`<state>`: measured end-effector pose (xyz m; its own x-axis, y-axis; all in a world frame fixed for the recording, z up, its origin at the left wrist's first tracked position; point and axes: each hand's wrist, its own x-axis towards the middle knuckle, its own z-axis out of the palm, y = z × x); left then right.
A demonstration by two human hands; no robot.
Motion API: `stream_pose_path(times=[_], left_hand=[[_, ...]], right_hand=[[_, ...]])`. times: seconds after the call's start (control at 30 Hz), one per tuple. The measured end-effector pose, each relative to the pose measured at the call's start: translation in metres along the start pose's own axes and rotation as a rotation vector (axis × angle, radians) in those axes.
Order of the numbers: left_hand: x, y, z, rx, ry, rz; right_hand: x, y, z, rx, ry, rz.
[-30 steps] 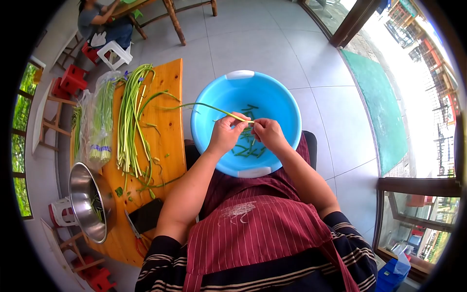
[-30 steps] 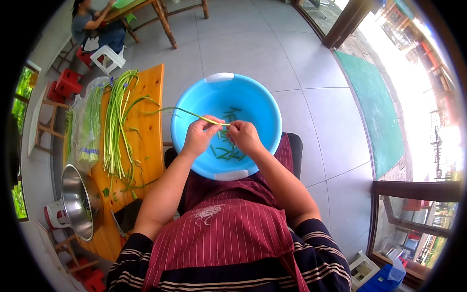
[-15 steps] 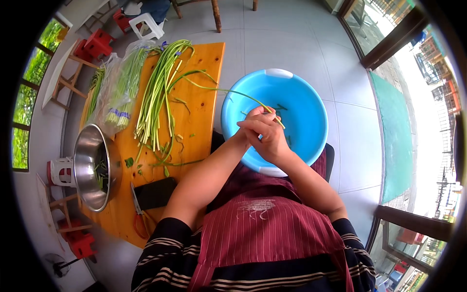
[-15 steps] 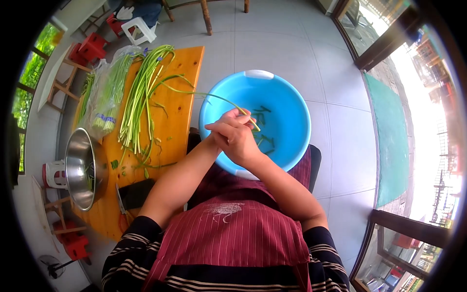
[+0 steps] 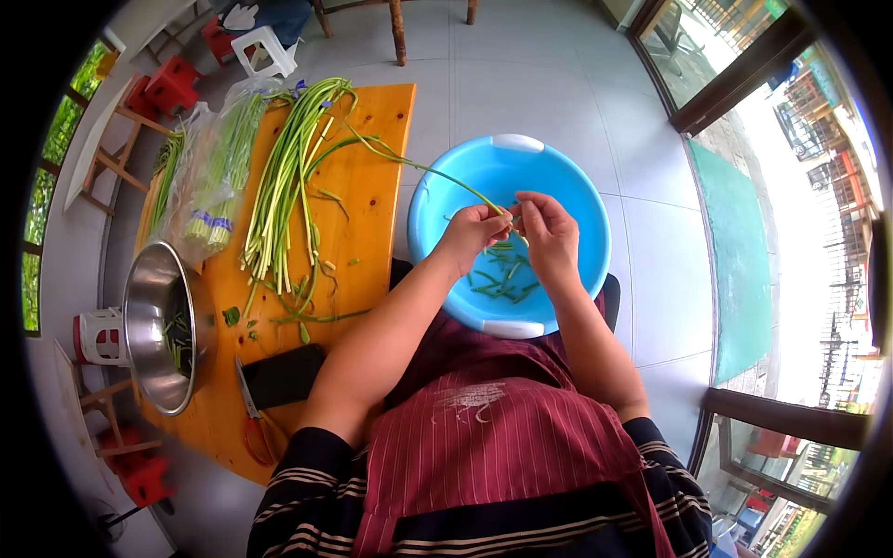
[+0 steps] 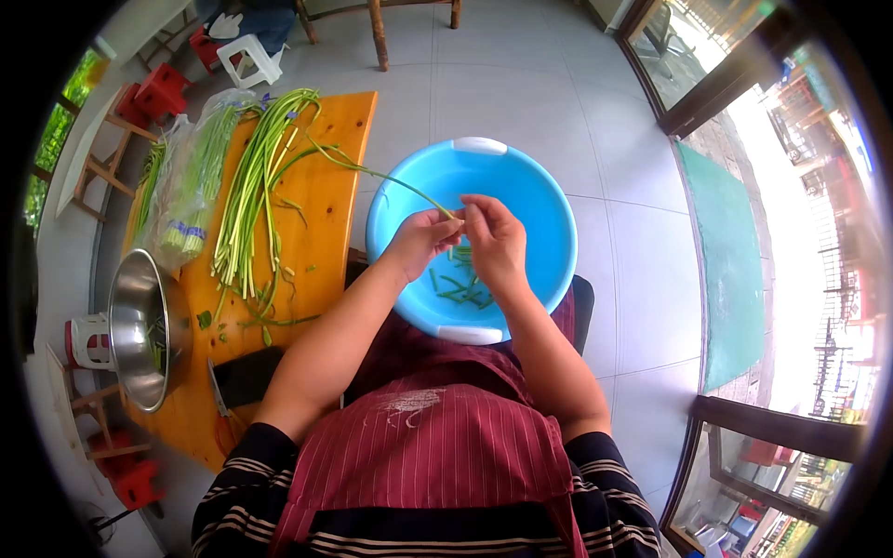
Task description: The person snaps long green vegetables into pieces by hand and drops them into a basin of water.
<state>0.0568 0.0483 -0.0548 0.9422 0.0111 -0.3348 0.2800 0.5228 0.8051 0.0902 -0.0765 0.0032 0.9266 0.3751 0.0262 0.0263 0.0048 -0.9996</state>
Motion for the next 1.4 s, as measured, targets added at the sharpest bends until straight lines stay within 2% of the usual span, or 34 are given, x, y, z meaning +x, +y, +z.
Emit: stream_pose_path(times=[0.03,0.1,0.13,0.17,0.23,0.27,0.53,0.6,0.73,0.83,0.93,0.97,1.03,1.17,1.3,1.37,1.4], left_hand=[[-0.003,0.004,0.004,0.030,0.013,0.002],[-0.005,0.004,0.012,0.043,0.046,-0.003],[-0.005,0.003,0.012,0.049,0.033,-0.007],[-0.005,0.001,0.012,0.104,-0.006,-0.014],[-0.005,-0.003,0.010,0.170,-0.049,-0.028],[-0.005,-0.005,0.010,0.225,-0.063,-0.037],[-0.007,-0.004,0.009,0.307,-0.047,-0.064],[-0.007,-0.002,0.006,0.099,0.072,-0.003],[-0.006,0.004,0.007,0.055,0.140,0.130],[-0.006,0.005,0.011,0.175,0.166,0.231],[-0.016,0.007,0.021,0.620,0.183,0.386],[-0.016,0.004,0.023,0.619,0.181,0.387],[-0.015,-0.001,0.026,0.958,0.073,0.817],[-0.021,0.006,0.031,1.182,0.075,1.026],[-0.028,0.009,0.039,1.118,-0.027,1.091],[-0.027,0.005,0.035,0.950,0.005,0.800],[-0.024,0.004,0.031,0.856,0.034,0.688]], right_hand=[[0.001,0.007,-0.017,-0.010,0.014,-0.001],[0.002,0.026,-0.044,0.027,-0.003,0.336],[-0.001,0.028,-0.050,0.034,-0.086,0.424],[-0.005,0.029,-0.055,0.040,-0.073,0.423],[-0.012,0.030,-0.057,0.235,-0.309,0.614],[-0.015,0.033,-0.057,0.300,-0.311,0.649],[-0.014,0.039,-0.059,0.239,-0.388,0.646],[-0.013,0.041,-0.058,0.245,-0.412,0.639],[-0.011,0.045,-0.054,0.158,-0.389,0.594],[-0.008,0.053,-0.049,0.040,-0.320,0.524],[-0.002,0.054,-0.045,-0.133,-0.245,0.458],[0.000,0.053,-0.044,-0.243,-0.220,0.427],[0.008,0.063,-0.043,-0.255,-0.199,0.434],[0.010,0.073,-0.038,-0.185,-0.129,0.457],[0.007,0.101,-0.049,-0.154,0.006,0.530],[0.003,0.103,-0.055,0.150,0.030,0.597],[0.001,0.105,-0.058,0.149,0.026,0.606]])
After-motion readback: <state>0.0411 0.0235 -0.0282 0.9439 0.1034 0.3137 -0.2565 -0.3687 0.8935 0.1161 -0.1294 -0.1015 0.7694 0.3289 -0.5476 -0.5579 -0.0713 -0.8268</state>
